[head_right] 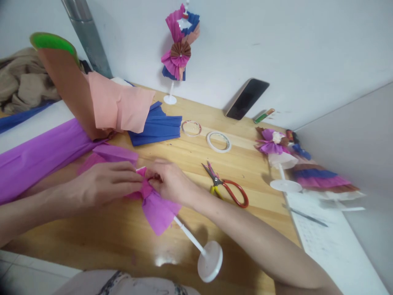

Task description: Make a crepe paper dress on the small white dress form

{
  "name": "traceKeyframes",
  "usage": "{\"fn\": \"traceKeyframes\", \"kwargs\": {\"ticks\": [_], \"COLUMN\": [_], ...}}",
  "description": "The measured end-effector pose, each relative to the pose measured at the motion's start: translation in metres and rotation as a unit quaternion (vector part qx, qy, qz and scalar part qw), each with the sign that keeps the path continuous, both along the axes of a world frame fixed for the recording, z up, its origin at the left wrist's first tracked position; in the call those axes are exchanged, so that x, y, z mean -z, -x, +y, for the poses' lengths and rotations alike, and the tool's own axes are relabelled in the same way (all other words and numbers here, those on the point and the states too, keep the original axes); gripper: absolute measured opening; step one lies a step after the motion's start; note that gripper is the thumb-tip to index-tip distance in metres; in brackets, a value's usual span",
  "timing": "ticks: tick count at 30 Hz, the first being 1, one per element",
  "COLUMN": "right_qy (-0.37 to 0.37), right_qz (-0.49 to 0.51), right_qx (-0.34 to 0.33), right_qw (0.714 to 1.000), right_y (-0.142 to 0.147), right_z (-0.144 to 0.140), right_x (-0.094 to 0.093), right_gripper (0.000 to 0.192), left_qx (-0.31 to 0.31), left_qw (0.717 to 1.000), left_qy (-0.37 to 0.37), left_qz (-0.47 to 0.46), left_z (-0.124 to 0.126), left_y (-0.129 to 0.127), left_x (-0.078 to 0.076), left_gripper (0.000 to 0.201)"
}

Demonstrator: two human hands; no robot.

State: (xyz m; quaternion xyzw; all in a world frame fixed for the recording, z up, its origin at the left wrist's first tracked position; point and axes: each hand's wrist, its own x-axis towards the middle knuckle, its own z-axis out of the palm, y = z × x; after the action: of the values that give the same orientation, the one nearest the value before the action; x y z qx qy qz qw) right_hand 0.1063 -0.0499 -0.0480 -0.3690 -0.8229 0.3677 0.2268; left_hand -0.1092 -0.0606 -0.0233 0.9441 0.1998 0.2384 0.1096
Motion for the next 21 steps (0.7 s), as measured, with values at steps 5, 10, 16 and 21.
{"fn": "traceKeyframes", "kwargs": {"ticks": [5,10,16,21], "right_qy": [0.078,0.08,0.105,0.065], "right_qz": [0.027,0.039,0.033,-0.041], "right_qx": [0.018,0.025,-0.01,-0.034], "right_qw": [0.996,0.996,0.994,0.996], "right_y": [-0.001,-0.007,-0.013,-0.013], "right_z": [0.001,0.001,0.002,-0.007], "right_x": [0.002,-0.003,-0.001,-0.018], "right_gripper": [0.015,0.014,0.012,0.008], "left_qx": [0.024,0.018,-0.098,-0.205], "left_qw": [0.978,0.979,0.991,0.97], "left_qy": [-0.148,-0.149,-0.081,0.117], "left_qz": [0.147,0.137,-0.039,-0.047], "left_z": [-0.022,-0.022,-0.009,0.0], "left_y": [-0.002,-0.005,0.001,0.01], "left_x": [0.003,0.003,0.011,0.025], "left_gripper": [0.033,0.028,0.025,0.018]}}
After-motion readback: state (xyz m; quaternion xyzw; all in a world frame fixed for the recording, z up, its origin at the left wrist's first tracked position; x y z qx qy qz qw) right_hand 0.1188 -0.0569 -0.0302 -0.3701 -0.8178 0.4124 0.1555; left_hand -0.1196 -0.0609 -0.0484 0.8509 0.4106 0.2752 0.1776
